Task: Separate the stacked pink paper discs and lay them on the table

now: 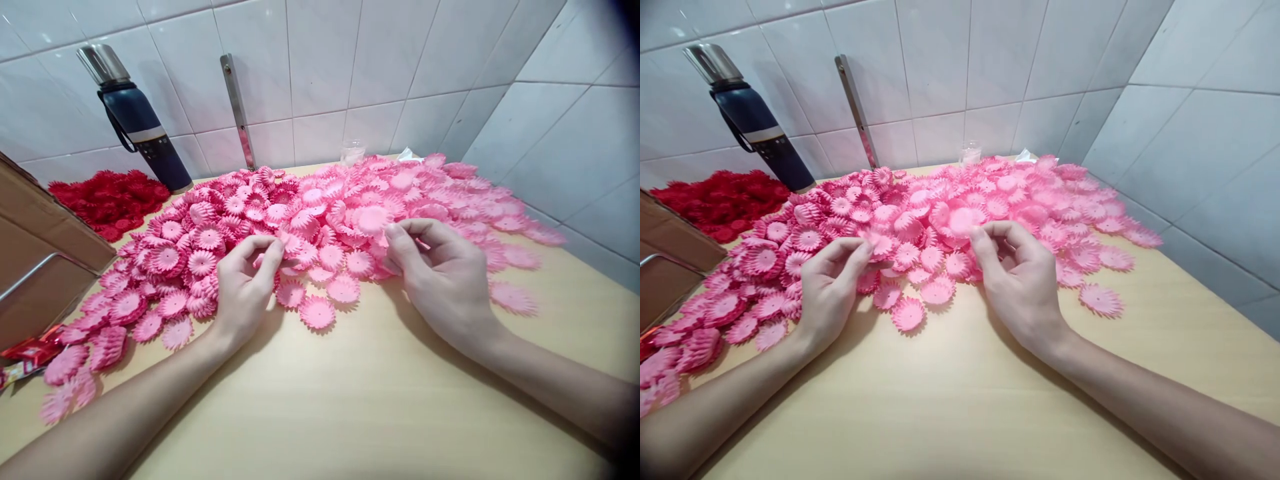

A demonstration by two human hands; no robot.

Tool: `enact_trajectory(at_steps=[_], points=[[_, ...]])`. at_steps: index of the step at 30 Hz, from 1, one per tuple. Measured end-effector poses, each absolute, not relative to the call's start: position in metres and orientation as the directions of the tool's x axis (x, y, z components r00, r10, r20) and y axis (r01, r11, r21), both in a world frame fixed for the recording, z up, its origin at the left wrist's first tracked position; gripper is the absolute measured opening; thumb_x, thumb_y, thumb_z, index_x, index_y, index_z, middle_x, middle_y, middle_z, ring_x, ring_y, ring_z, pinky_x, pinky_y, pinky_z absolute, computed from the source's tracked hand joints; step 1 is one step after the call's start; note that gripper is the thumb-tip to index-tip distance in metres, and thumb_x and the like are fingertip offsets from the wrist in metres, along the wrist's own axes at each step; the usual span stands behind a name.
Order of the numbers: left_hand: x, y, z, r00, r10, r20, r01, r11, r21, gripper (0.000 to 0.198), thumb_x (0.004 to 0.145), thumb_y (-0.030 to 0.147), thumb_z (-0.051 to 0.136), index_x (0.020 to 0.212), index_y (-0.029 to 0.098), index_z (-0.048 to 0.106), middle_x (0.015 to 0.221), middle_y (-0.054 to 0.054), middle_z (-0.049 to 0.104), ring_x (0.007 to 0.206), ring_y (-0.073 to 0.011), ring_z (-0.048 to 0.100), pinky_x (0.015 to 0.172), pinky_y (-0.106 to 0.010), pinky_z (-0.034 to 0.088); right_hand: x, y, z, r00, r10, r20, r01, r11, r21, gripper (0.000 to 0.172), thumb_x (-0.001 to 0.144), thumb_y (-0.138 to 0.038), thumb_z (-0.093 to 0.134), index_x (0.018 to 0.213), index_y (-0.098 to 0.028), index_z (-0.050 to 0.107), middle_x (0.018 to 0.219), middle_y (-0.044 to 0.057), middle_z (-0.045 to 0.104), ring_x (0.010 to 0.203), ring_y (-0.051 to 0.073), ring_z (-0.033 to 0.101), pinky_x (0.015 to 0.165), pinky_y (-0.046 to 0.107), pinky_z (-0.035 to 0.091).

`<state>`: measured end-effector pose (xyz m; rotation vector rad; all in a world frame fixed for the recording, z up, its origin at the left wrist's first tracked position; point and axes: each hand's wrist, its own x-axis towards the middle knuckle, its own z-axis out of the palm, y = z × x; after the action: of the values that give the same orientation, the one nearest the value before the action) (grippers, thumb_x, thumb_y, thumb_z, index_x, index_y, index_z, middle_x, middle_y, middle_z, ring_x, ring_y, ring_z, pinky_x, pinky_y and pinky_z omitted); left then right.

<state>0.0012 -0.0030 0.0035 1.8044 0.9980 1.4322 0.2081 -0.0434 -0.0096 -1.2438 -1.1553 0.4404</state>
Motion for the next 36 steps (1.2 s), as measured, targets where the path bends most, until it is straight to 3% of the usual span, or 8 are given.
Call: enact_trajectory(at_steps=[3, 8, 11, 18, 23, 26, 30, 36], points=[[0.002, -0.003, 0.004, 0.24, 0.776, 0.584, 0.257, -0.631, 0.732, 0.009, 0.088, 0.023, 0.063, 0.086, 0.015, 0.067, 0.083, -0.004, 0.07, 0.077, -0.0136, 0.067, 0.067, -0.022, 0.057, 0.204, -0.047, -0.009, 0.317, 0.792, 0.522, 0.325, 0.426, -0.844, 0.014, 0.083, -0.029, 0.071, 0.083, -0.025, 0.057, 0.072, 0.001, 0.054, 0.062, 0.016, 0.051, 0.055, 0.032, 0.045], [0.003, -0.012, 0.003, 0.529, 0.474, 0.704, 0.238, -0.879, 0.413, 0.01, 0.087, 0.013, 0.062, 0.094, 0.014, 0.07, 0.098, -0.011, 0.071, 0.091, -0.0164, 0.068, 0.082, -0.026, 0.057, 0.201, -0.057, -0.005, -0.12, 0.725, 0.678, 0.492, 0.637, -0.593, 0.025, 0.074, -0.029, 0.081, 0.089, -0.022, 0.062, 0.08, 0.003, 0.065, 0.073, 0.018, 0.059, 0.065, 0.034, 0.048], [0.002, -0.014, 0.001, 0.62, 0.386, 0.683, 0.19, -0.919, 0.346, 0.02, 0.089, 0.01, 0.058, 0.106, 0.011, 0.068, 0.105, -0.015, 0.068, 0.092, -0.0154, 0.068, 0.079, -0.024, 0.058, 0.201, -0.057, -0.004, -0.128, 0.717, 0.685, 0.534, 0.632, -0.562, 0.024, 0.074, -0.029, 0.08, 0.087, -0.021, 0.062, 0.079, 0.004, 0.067, 0.073, 0.019, 0.06, 0.064, 0.034, 0.049], [0.001, -0.013, -0.002, 0.574, 0.423, 0.702, 0.192, -0.902, 0.386, 0.025, 0.086, 0.01, 0.062, 0.11, 0.015, 0.068, 0.105, -0.012, 0.069, 0.092, -0.0164, 0.068, 0.079, -0.027, 0.058, 0.2, -0.055, -0.006, -0.054, 0.75, 0.659, 0.525, 0.583, -0.62, 0.007, 0.087, -0.017, 0.064, 0.083, -0.022, 0.061, 0.073, 0.002, 0.064, 0.067, 0.017, 0.058, 0.061, 0.034, 0.048], [0.0, -0.014, 0.003, 0.477, 0.456, 0.752, 0.202, -0.889, 0.411, 0.018, 0.085, 0.008, 0.065, 0.1, 0.016, 0.072, 0.093, -0.008, 0.073, 0.083, -0.0144, 0.069, 0.075, -0.024, 0.057, 0.205, -0.048, -0.008, 0.332, 0.779, 0.531, 0.43, 0.376, -0.821, 0.018, 0.088, -0.029, 0.064, 0.073, -0.023, 0.055, 0.069, 0.001, 0.056, 0.061, 0.016, 0.053, 0.055, 0.032, 0.044], [0.002, -0.014, 0.004, 0.431, 0.521, 0.737, 0.252, -0.854, 0.456, 0.012, 0.083, 0.009, 0.068, 0.093, 0.012, 0.072, 0.088, -0.009, 0.073, 0.081, -0.0156, 0.069, 0.075, -0.026, 0.056, 0.208, -0.043, -0.009, 0.427, 0.767, 0.479, 0.329, 0.362, -0.872, 0.013, 0.084, -0.03, 0.068, 0.084, -0.023, 0.057, 0.078, 0.003, 0.057, 0.069, 0.018, 0.055, 0.061, 0.034, 0.047], [0.003, -0.012, 0.003, 0.424, 0.581, 0.695, 0.305, -0.814, 0.495, 0.01, 0.084, 0.013, 0.068, 0.093, 0.013, 0.072, 0.09, -0.01, 0.074, 0.086, -0.0172, 0.068, 0.079, -0.028, 0.055, 0.204, -0.046, -0.008, 0.266, 0.739, 0.619, 0.432, 0.483, -0.762, 0.038, 0.078, -0.023, 0.074, 0.111, -0.025, 0.056, 0.094, 0.006, 0.055, 0.084, 0.022, 0.055, 0.072, 0.038, 0.047], [0.001, -0.012, 0.002, 0.485, 0.523, 0.701, 0.24, -0.85, 0.469, 0.022, 0.086, 0.014, 0.066, 0.108, 0.018, 0.066, 0.1, -0.007, 0.073, 0.09, -0.0164, 0.068, 0.081, -0.028, 0.056, 0.199, -0.057, -0.006, -0.242, 0.603, 0.76, 0.55, 0.731, -0.404, 0.021, 0.08, -0.013, 0.072, 0.097, -0.023, 0.064, 0.09, 0.007, 0.066, 0.083, 0.022, 0.059, 0.072, 0.041, 0.049]])
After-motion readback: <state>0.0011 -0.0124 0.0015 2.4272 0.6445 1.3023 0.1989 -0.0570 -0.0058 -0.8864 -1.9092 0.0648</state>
